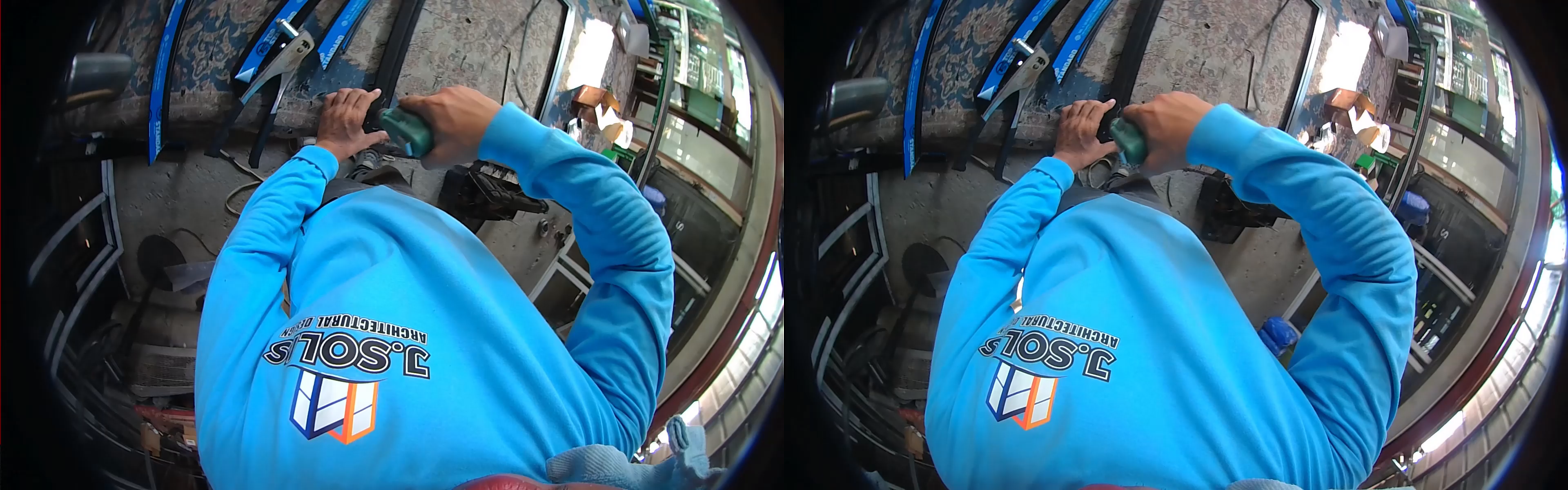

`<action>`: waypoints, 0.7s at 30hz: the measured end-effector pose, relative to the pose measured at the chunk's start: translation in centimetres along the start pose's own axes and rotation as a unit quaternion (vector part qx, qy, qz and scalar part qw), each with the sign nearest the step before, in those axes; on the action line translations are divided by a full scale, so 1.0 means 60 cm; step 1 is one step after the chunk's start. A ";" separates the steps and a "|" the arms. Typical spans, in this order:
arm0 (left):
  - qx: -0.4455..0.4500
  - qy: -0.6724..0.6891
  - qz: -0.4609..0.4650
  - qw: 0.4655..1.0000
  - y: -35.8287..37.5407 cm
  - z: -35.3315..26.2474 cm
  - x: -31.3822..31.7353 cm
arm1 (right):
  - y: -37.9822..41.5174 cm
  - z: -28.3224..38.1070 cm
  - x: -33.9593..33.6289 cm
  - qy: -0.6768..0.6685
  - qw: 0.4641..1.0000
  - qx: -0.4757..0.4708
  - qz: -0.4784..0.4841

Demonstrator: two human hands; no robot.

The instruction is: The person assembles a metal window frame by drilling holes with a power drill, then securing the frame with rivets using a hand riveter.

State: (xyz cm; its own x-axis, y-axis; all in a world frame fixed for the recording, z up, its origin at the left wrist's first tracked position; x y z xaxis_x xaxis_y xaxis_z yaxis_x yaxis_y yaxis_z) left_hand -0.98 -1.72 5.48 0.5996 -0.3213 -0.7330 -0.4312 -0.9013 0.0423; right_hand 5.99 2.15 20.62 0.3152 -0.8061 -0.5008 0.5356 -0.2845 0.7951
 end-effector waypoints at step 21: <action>-0.083 -0.135 -0.117 0.980 0.002 -0.049 -0.083 | 0.194 -0.346 0.077 -0.400 0.890 -0.152 -0.158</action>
State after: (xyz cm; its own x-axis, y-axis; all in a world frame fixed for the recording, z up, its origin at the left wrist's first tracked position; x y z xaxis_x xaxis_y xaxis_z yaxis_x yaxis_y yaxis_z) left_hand -2.02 -1.11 11.13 0.4596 -0.0321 -0.8875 -0.1737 -0.9833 -0.0544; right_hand 29.92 5.89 20.45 -0.4822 -0.8566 -0.1837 0.7237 -0.5076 0.4675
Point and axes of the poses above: each hand's wrist, its own y-axis away from the middle knuckle, its own x-axis out of the palm, z = x × y, the point moved 9 cm from there along -y, towards the middle knuckle, and after that the axes turned 9 degrees about z, right-handed, at the moved point
